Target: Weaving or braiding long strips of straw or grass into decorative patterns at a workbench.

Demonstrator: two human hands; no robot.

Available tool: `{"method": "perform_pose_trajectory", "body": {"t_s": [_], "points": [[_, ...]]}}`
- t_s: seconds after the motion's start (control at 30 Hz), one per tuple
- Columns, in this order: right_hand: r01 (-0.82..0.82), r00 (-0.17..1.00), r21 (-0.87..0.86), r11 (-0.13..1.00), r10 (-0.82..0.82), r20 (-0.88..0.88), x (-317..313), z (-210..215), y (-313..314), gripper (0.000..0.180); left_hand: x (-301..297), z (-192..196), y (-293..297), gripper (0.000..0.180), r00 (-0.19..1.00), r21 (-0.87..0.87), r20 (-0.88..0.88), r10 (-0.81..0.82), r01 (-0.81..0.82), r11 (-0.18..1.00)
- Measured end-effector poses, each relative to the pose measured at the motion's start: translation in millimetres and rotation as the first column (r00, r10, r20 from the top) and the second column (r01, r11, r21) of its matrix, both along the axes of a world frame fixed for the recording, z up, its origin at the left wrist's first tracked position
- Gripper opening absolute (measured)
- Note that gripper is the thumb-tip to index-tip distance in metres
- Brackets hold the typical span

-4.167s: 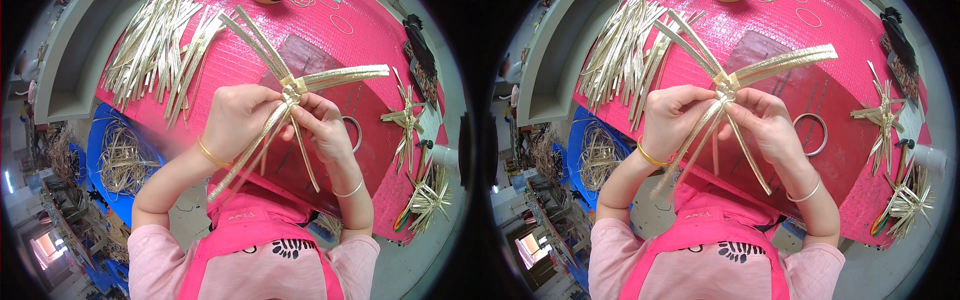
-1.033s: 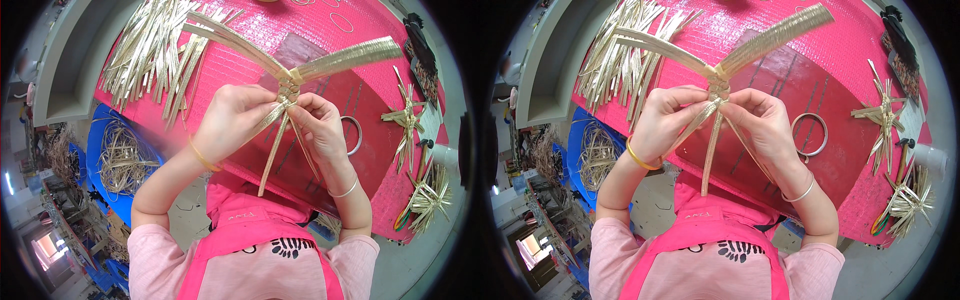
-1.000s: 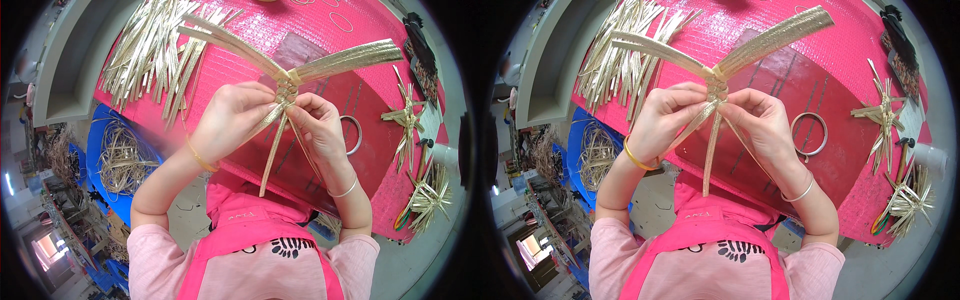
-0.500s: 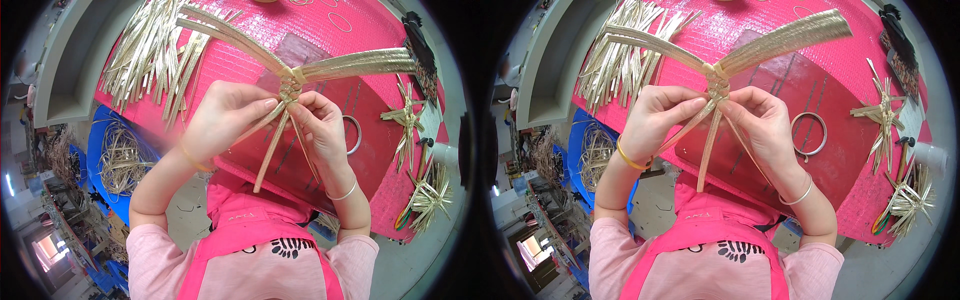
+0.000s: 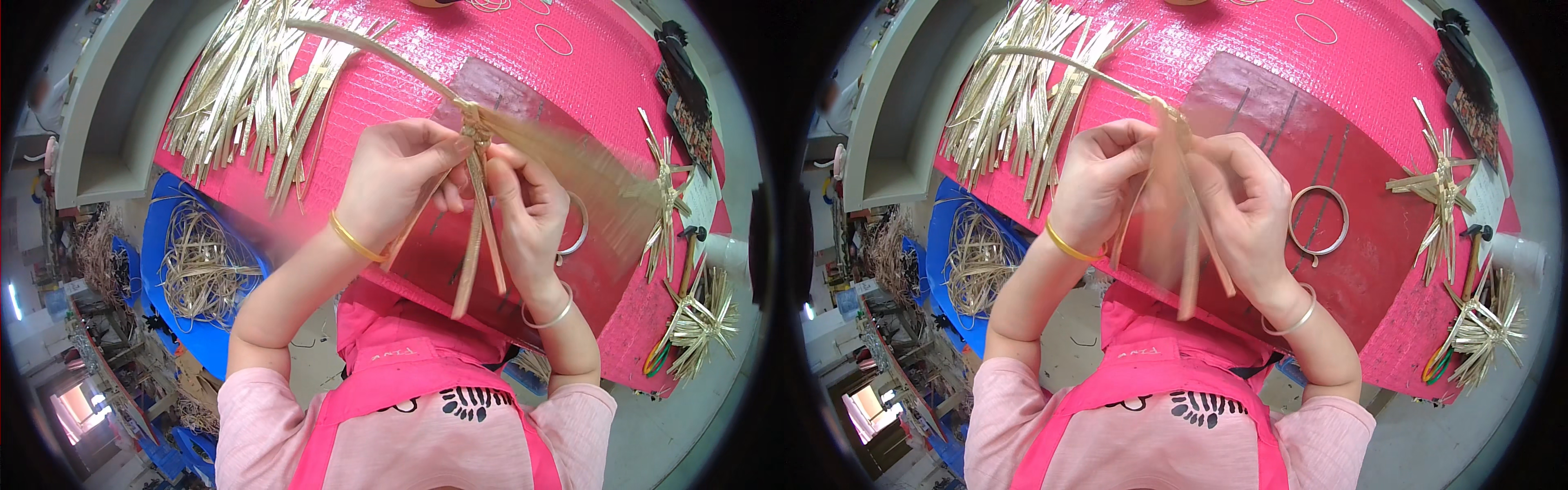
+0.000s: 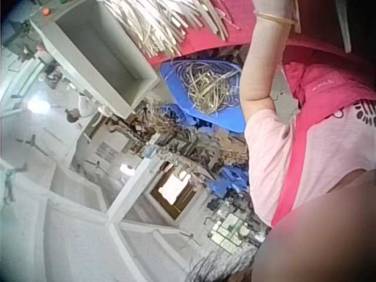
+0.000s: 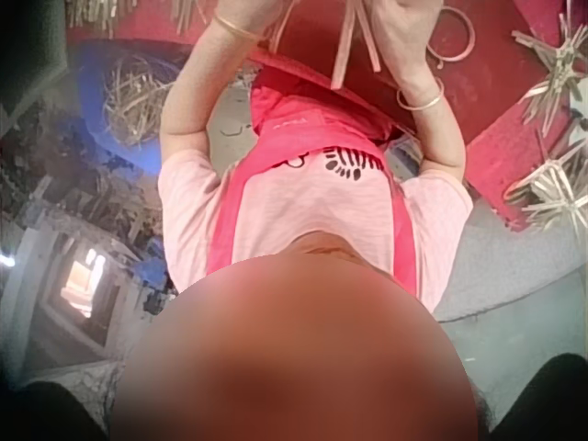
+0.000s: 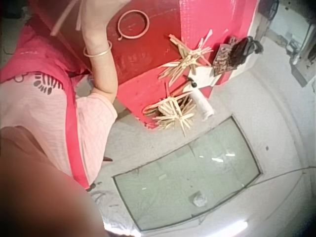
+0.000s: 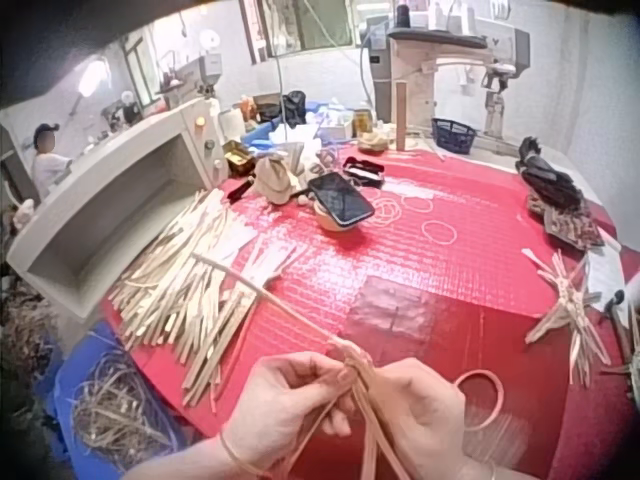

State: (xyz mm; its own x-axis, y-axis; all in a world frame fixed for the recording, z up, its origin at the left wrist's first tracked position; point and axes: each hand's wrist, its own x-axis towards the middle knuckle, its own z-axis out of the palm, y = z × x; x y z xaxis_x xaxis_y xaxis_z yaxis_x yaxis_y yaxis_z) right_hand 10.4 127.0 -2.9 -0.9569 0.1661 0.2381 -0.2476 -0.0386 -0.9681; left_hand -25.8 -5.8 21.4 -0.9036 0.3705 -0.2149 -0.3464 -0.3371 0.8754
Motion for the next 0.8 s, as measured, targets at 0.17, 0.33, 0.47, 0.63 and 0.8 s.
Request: {"method": "perform_pose_trajectory", "body": {"t_s": [0.17, 0.33, 0.47, 0.63, 0.8], "points": [[-0.148, 0.928, -0.289, 0.946, 0.234, 0.291, -6.4, 18.2, 17.2, 0.012, 4.6, 9.4, 10.1, 0.017, 0.986, -0.201, -0.169, 0.006, -0.04, 0.979], [-0.241, 0.84, -0.36, 0.901, 0.38, 0.387, -6.6, 17.7, 27.7, 0.016, -7.5, 12.6, -3.9, 0.018, 0.954, -0.247, 0.043, -0.297, 0.298, 0.922], [-0.251, 0.792, -0.432, 0.866, 0.44, 0.423, -5.9, 11.8, 31.6, 0.016, -13.5, 6.7, -8.0, 0.017, 0.931, -0.275, 0.092, -0.354, 0.365, 0.889], [-0.259, 0.886, -0.162, 0.952, 0.301, 0.354, -5.5, 12.1, 23.7, 0.016, -12.0, 5.6, -4.8, 0.011, 0.942, -0.437, -0.044, -0.331, 0.28, 0.855], [0.05, 0.995, 0.596, 0.801, 0.013, -0.102, -19.7, 5.8, 27.0, 0.03, 1.6, 1.5, 5.7, 0.01, 0.932, -0.549, -0.19, -0.308, 0.159, 0.821]]}}
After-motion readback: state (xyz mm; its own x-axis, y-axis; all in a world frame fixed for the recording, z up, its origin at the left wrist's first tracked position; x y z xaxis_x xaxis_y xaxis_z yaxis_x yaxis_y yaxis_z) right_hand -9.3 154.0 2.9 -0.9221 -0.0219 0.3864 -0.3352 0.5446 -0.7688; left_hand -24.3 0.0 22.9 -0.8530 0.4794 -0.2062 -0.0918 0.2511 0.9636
